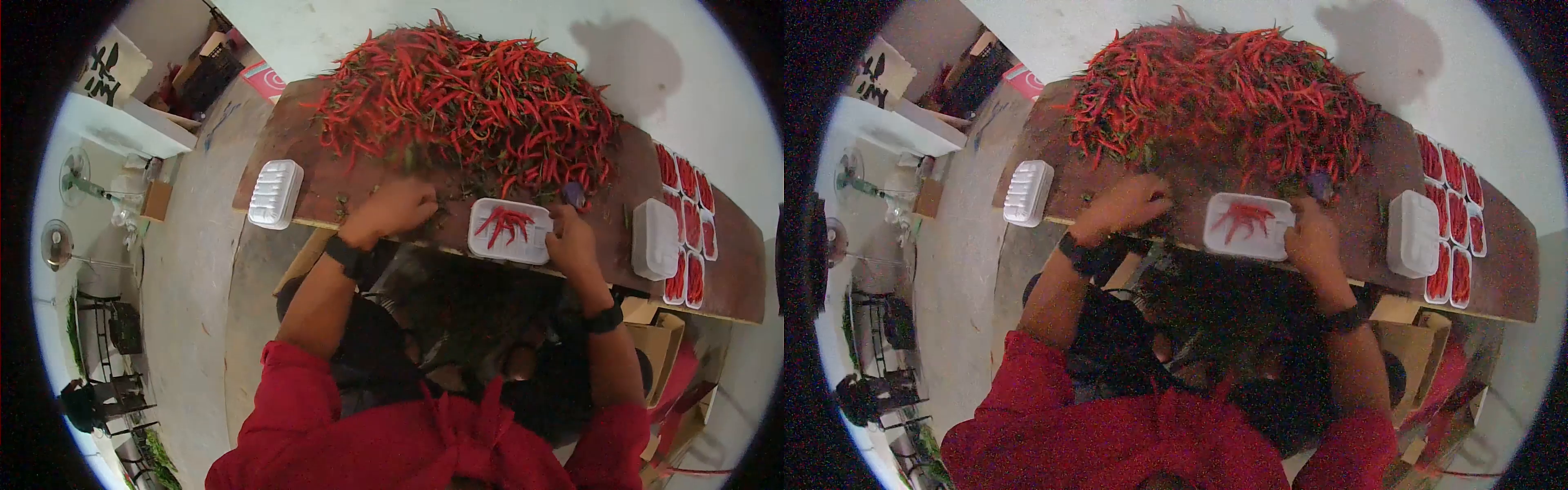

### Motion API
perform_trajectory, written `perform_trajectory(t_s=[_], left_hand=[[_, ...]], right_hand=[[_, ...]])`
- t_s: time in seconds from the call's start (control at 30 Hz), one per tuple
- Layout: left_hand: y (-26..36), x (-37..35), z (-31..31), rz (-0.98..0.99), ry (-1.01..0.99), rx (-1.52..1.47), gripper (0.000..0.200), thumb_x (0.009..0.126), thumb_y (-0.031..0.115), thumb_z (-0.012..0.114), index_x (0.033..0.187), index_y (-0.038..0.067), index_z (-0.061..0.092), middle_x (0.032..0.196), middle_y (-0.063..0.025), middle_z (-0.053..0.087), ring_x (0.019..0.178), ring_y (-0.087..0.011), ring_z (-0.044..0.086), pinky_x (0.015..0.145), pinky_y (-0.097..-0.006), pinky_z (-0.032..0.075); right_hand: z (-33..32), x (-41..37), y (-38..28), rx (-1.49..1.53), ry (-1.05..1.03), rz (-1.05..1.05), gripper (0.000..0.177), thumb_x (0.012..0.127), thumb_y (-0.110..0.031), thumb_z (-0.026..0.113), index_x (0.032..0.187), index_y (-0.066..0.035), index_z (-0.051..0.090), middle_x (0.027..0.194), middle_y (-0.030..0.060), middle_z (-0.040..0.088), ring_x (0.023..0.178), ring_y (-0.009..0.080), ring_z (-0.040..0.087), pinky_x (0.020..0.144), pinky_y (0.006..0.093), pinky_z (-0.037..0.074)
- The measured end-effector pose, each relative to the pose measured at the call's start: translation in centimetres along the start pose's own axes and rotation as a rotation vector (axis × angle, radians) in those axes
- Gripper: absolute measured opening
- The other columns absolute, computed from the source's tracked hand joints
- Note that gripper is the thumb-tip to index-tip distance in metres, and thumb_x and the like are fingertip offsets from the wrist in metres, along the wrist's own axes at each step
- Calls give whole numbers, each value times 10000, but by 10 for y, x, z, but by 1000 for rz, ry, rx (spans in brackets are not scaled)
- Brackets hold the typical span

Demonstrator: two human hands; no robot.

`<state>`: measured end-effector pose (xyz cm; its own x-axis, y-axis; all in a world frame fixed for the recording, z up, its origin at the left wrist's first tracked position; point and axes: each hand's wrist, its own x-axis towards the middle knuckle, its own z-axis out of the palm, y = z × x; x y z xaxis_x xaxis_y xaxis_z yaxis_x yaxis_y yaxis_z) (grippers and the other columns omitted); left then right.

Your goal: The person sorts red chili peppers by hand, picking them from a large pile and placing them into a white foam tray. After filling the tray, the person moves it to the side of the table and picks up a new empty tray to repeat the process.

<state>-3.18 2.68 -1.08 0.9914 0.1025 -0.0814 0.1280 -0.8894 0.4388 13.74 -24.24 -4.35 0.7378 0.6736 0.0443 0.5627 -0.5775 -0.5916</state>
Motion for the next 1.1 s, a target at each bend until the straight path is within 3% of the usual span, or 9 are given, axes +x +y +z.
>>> perform_trajectory(t_s=[0.1,0.17,0.33,0.43,0.57,0.73,0.83,1.0,1.1], left_hand=[[-2,22,18,-1,187,28,187,779,214,561,869,57,606,887,-173,593,833,-358,573,720,-444,458],[-2,37,32,18,292,32,184,774,205,563,888,65,600,943,-167,586,853,-357,567,730,-443,458],[19,61,55,175,442,82,355,729,150,612,1084,138,592,1151,-128,511,1020,-328,518,814,-414,466],[37,68,56,138,344,168,413,722,144,616,1134,158,588,1176,-117,500,1077,-323,485,852,-415,455],[39,76,69,248,419,232,412,732,156,597,1143,157,585,1174,-108,502,1070,-319,485,856,-417,447],[37,76,63,171,182,261,252,729,161,574,968,122,641,972,-88,554,971,-291,511,794,-422,456],[28,58,56,185,281,196,171,711,135,559,858,91,635,865,-95,561,908,-303,528,754,-428,462],[17,29,49,85,308,169,173,687,104,546,846,62,599,865,-142,570,871,-346,546,739,-447,460],[22,16,41,-2,333,133,178,678,90,547,849,53,582,882,-168,580,873,-363,552,739,-463,456]], right_hand=[[-6,0,8,-99,31,-26,347,697,-69,587,1034,-18,520,816,209,612,798,393,600,716,463,468],[-16,-3,6,-57,32,11,357,677,-53,600,1026,-32,529,768,169,608,750,359,602,677,425,470],[-23,-7,23,-53,73,10,388,683,-57,604,1062,-35,526,785,189,613,762,376,604,694,444,472],[-32,-10,30,-33,83,45,418,696,-56,599,1108,-48,524,851,213,623,803,398,603,719,467,474],[-38,-13,39,-84,95,88,421,715,-86,591,1129,-51,522,850,210,625,822,399,603,718,481,473],[-40,-14,42,-130,69,76,374,742,-165,597,1098,-63,542,835,212,625,810,412,597,709,497,465],[-40,-13,43,-209,87,78,318,740,-184,623,1020,-48,559,785,177,634,771,384,608,683,477,467],[-51,-13,21,-352,121,69,264,740,-196,643,945,-42,578,761,140,644,731,350,617,649,449,467],[-53,-13,4,-300,54,72,292,789,-261,608,1003,-63,580,819,188,636,792,383,608,701,484,469]])
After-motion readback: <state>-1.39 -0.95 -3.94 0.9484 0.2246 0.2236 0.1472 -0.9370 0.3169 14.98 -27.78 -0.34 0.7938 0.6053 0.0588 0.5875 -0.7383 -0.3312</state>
